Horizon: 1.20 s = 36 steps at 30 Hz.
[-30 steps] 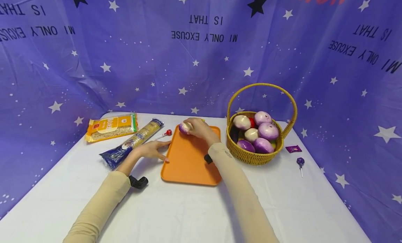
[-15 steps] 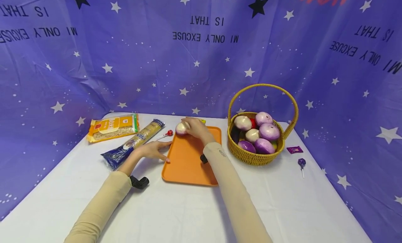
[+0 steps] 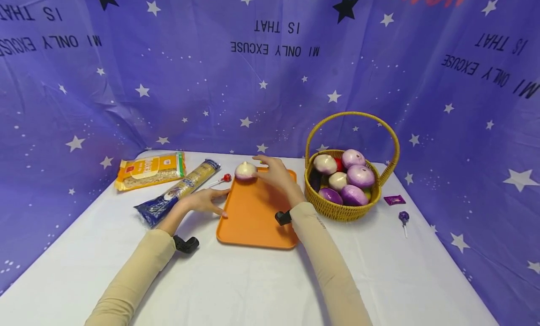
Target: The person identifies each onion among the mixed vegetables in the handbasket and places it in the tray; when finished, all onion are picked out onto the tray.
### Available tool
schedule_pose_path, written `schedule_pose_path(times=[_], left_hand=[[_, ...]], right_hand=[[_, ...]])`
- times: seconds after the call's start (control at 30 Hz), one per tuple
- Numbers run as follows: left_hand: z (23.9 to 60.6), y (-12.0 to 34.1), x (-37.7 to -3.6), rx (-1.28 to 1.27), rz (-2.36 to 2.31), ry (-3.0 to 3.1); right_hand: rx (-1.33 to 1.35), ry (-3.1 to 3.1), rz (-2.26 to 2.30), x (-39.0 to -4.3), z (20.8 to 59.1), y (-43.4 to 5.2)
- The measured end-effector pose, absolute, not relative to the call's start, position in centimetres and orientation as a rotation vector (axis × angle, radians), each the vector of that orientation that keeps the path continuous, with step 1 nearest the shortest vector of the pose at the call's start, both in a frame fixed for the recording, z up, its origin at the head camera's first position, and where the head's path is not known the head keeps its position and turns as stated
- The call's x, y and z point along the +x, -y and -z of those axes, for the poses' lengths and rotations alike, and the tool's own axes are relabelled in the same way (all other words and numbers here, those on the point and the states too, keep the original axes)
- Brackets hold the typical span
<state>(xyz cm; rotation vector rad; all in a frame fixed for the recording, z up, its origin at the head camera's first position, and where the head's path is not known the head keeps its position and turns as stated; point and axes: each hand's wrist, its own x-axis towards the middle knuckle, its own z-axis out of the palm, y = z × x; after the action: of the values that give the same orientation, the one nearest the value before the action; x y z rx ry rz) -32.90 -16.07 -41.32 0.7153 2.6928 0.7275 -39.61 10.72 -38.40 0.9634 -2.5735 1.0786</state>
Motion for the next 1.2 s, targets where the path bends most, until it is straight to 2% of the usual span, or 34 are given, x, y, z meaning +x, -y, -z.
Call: schedule_pose_path(times=[0.37,0.6,0.87,1.0,1.2], left_hand=[[41.3,15.9,-32.9,0.718,-0.727,-2.691],[41.3,15.9,-33.0,0.721,-0.734,-2.681],[41.5,16.3,-33.1,0.715,-0.738,-2.679],[41.5,16.3,-33.0,0.723,-0.751,-2.673],[41.3,16.2,-33.0,0.734,-0.754,-2.663]], right_hand=[[1.037,2.517,-0.939,-34.2,35.4,-15.6],[0.974,2.528,-0.902,-30.8,32.5,-19.9],[0.671,2.510,-0.878,-29.3,29.8,-25.0],[0.473,2.520,-0.846,-29.1,29.7,-27.4],[0.313,2.532,-0.834,-29.4,30.3,-30.4]])
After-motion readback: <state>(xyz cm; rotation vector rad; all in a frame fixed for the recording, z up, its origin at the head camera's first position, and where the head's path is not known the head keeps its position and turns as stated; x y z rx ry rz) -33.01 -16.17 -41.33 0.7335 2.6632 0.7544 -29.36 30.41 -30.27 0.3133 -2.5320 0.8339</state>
